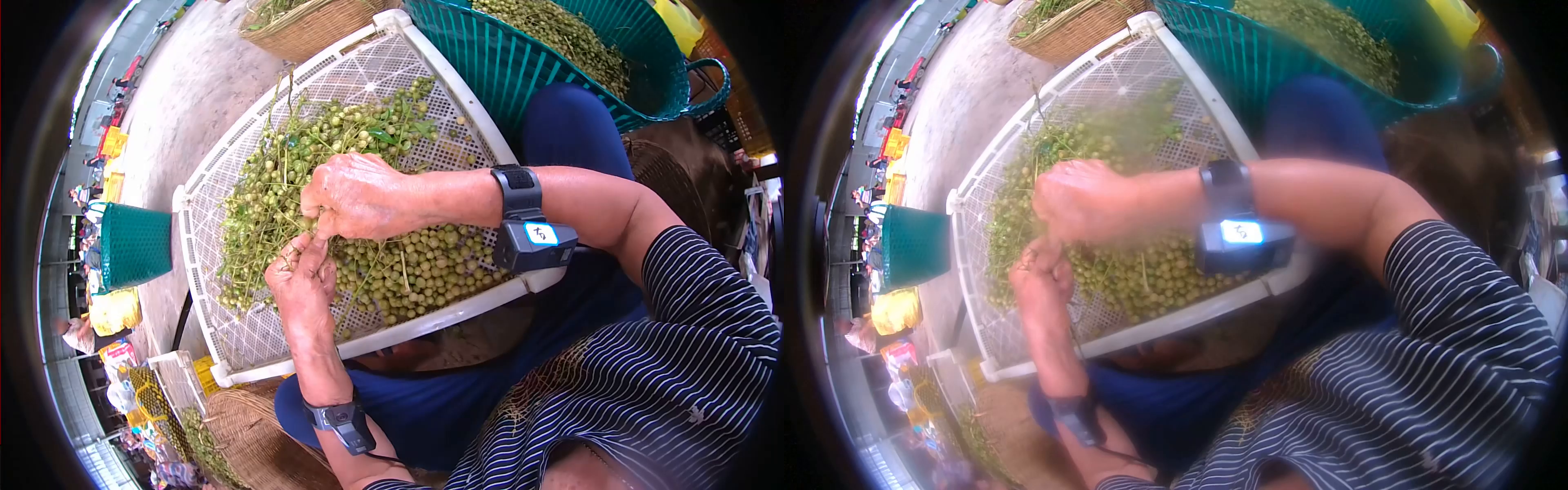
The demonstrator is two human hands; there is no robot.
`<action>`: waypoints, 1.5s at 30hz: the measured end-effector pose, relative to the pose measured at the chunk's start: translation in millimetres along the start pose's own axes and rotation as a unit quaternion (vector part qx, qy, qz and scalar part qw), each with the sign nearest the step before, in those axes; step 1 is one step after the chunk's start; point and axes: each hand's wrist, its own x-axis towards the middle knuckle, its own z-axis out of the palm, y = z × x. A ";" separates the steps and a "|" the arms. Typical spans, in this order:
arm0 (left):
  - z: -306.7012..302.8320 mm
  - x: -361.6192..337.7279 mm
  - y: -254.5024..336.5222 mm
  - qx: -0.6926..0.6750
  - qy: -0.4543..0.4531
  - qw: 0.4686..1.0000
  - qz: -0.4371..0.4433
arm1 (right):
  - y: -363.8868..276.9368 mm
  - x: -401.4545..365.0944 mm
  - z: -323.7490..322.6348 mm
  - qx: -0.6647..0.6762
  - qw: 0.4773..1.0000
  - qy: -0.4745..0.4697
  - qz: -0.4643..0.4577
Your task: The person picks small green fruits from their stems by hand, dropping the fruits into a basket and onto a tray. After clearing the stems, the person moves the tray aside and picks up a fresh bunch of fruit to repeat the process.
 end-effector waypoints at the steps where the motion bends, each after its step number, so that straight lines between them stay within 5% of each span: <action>1: 0.1 -0.2 -0.3 0.008 -0.001 1.000 0.019 | 0.5 0.5 -4.1 -0.011 1.000 -0.016 -0.004; 3: -2.3 -1.1 -0.7 0.001 -0.019 1.000 0.017 | 6.3 2.6 -8.2 -0.023 0.999 -0.031 -0.008; 8: -4.4 -2.0 2.9 -0.013 -0.028 0.999 -0.028 | 27.7 8.0 -1.6 0.256 0.964 -0.036 -0.065; 11: -5.8 0.5 1.3 -0.018 -0.038 0.999 -0.028 | 24.4 9.2 -8.2 0.160 0.984 -0.038 -0.065; 15: -6.4 2.0 1.9 -0.032 -0.008 0.999 -0.028 | 19.9 7.0 -14.8 0.244 0.962 -0.066 -0.105; 20: -9.7 4.8 -1.0 -0.014 0.004 1.000 -0.027 | 25.5 11.8 -15.4 0.038 0.992 -0.074 -0.092; 23: -12.4 7.6 0.8 0.009 0.039 0.999 -0.003 | 38.4 19.0 -15.4 0.102 0.985 0.027 -0.134; 28: -21.6 10.3 -1.9 -0.005 0.010 1.000 0.000 | 36.4 16.0 -25.3 0.200 0.977 -0.048 -0.060; 31: -18.4 6.7 1.6 0.014 0.014 1.000 -0.007 | 22.7 12.3 -18.6 0.156 0.987 -0.026 -0.019; 33: -15.1 4.4 3.6 0.024 0.015 1.000 -0.008 | 15.8 10.2 -11.9 0.128 0.984 0.041 -0.120; 38: -8.0 0.8 1.8 0.067 0.022 0.997 0.020 | 2.8 2.1 1.7 0.085 0.989 0.053 -0.107; 41: -4.3 0.7 -0.7 0.057 -0.045 0.996 0.054 | -7.2 0.5 0.7 -0.093 0.995 -0.026 -0.040; 43: -1.1 -1.4 1.1 0.071 -0.038 0.997 0.019 | 5.0 5.2 3.3 -0.100 0.994 -0.029 -0.034; 45: -8.4 2.8 2.9 0.062 -0.023 0.998 -0.006 | 26.2 17.9 4.2 0.101 0.960 0.075 -0.251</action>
